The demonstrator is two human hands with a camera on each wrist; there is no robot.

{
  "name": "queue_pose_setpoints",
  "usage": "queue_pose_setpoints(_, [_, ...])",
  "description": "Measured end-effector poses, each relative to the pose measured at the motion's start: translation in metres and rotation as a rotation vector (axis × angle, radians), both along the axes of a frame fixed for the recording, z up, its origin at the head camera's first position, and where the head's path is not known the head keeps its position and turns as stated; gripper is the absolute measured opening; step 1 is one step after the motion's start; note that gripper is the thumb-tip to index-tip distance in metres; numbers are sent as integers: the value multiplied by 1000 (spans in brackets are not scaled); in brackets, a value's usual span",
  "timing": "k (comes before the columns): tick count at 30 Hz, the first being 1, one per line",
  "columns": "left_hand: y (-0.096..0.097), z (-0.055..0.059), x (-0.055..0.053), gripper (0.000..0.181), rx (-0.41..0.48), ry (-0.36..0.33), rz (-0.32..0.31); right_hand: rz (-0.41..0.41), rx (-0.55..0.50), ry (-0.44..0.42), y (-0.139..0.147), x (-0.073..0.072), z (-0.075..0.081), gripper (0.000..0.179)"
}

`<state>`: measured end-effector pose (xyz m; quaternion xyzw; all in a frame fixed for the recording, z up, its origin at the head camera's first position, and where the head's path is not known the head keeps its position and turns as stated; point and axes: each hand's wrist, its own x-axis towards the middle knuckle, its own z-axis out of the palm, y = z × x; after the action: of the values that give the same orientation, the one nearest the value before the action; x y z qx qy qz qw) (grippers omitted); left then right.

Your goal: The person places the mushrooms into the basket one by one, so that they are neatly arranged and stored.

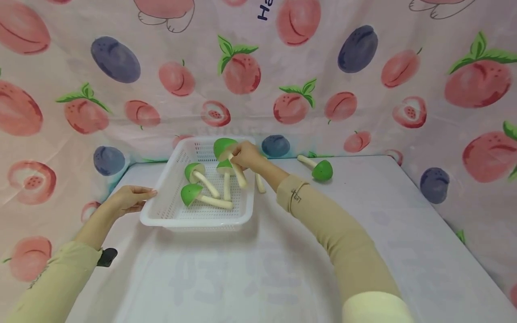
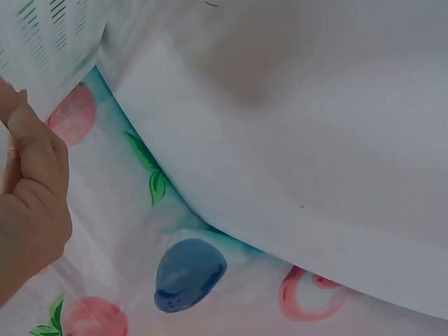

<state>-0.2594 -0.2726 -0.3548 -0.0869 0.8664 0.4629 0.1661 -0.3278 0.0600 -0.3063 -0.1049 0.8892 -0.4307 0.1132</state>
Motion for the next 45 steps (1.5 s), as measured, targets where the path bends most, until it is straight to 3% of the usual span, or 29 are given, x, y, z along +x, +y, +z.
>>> queue_pose_setpoints(15, [-4, 1, -4, 59, 6, -4, -17, 34, 4, 58, -31, -12, 5, 30])
queue_pose_setpoints(23, [0, 2, -5, 59, 19, -28, -14, -21, -20, 14, -47, -28, 5, 27])
queue_pose_setpoints(27, [-1, 4, -4, 58, 12, -38, -24, -6, -76, 11, -58, -62, -18, 25])
queue_pose_setpoints(30, [-1, 5, -4, 57, 13, -34, -30, 1, -110, 14, -67, -98, -44, 24])
queue_pose_setpoints(35, [0, 6, -3, 57, -4, -33, -35, -43, -149, -23, -85, -144, -83, 14])
queue_pose_setpoints(40, [-1, 6, -3, 55, -19, -33, -26, -107, -182, -50, -97, -157, -112, 6])
queue_pose_setpoints(45, [0, 5, -3, 54, -21, -29, -34, -149, -218, -98, -99, -153, -127, 8])
